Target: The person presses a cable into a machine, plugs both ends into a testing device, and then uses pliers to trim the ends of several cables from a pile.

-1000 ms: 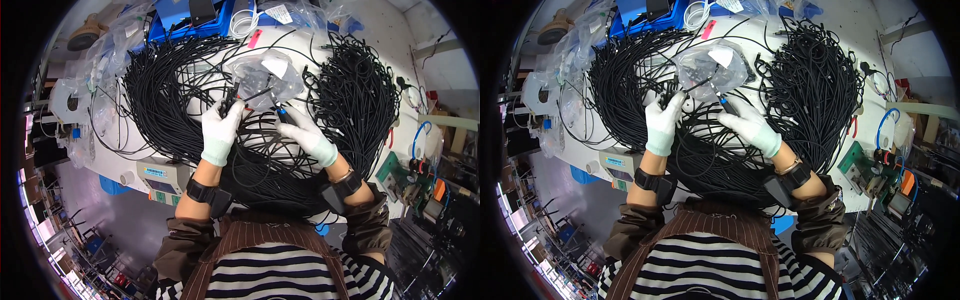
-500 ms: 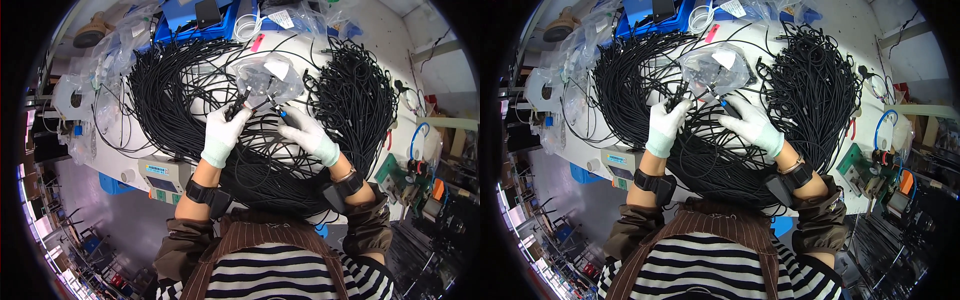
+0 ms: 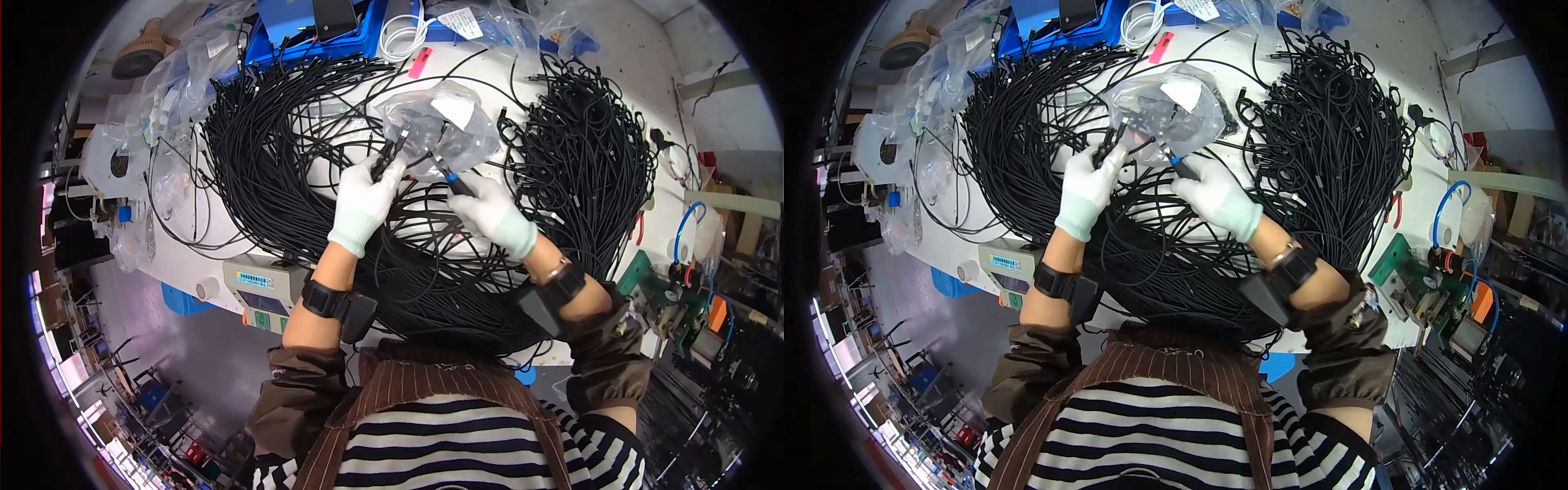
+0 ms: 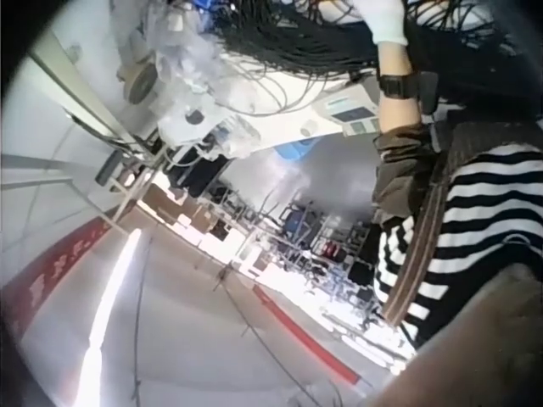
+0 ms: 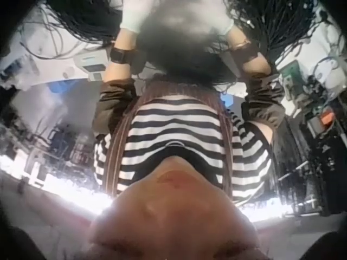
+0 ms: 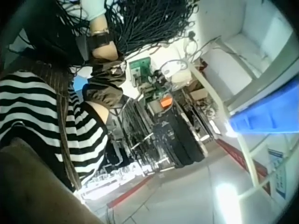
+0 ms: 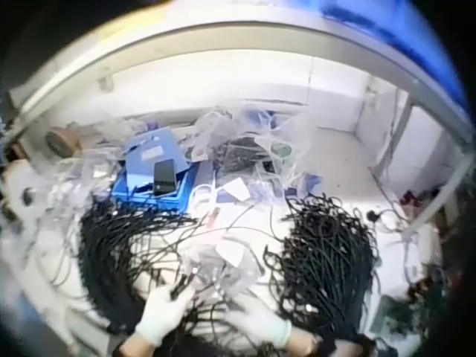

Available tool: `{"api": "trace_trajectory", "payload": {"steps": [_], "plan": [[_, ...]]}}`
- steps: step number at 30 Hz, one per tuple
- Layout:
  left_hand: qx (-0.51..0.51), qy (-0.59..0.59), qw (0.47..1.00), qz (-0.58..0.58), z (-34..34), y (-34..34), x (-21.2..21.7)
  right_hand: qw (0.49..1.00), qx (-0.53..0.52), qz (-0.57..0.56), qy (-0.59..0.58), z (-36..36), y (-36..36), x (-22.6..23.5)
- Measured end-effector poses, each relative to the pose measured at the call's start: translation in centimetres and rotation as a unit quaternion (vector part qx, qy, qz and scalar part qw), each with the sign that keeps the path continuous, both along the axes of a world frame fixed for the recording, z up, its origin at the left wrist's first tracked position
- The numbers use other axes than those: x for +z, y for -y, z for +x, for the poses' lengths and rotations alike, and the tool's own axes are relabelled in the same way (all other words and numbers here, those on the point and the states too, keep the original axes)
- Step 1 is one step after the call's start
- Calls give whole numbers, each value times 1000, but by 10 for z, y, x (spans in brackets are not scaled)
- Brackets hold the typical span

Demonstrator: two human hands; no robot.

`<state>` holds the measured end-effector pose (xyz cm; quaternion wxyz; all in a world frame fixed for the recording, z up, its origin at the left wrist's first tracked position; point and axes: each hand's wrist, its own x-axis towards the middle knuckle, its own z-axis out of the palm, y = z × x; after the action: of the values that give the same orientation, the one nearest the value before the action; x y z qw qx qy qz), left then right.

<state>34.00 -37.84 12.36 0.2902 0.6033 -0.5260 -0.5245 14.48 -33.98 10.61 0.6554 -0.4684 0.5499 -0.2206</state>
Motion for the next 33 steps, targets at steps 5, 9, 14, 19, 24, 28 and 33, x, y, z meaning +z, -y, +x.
{"api": "trace_trajectory", "payload": {"steps": [5,9,14,19,24,28,33], "plan": [[11,-36,999,-20,0,5,-16,982,-65,101,145,1,2,-20],[0,-66,998,-13,5,-6,-5,981,-8,-179,-80,-13,-14,-6],[-22,-197,979,39,7,-24,20,969,43,-201,-137,-27,-28,28],[-49,-217,974,49,7,-35,41,951,100,-269,-118,-18,-36,43],[-48,-181,982,36,5,-42,48,940,85,-307,-127,-13,-44,41],[-56,-164,984,51,4,-44,48,942,78,-307,-111,-16,-48,33],[-102,-91,990,19,0,-45,48,973,73,-208,-72,-15,-48,39]]}}
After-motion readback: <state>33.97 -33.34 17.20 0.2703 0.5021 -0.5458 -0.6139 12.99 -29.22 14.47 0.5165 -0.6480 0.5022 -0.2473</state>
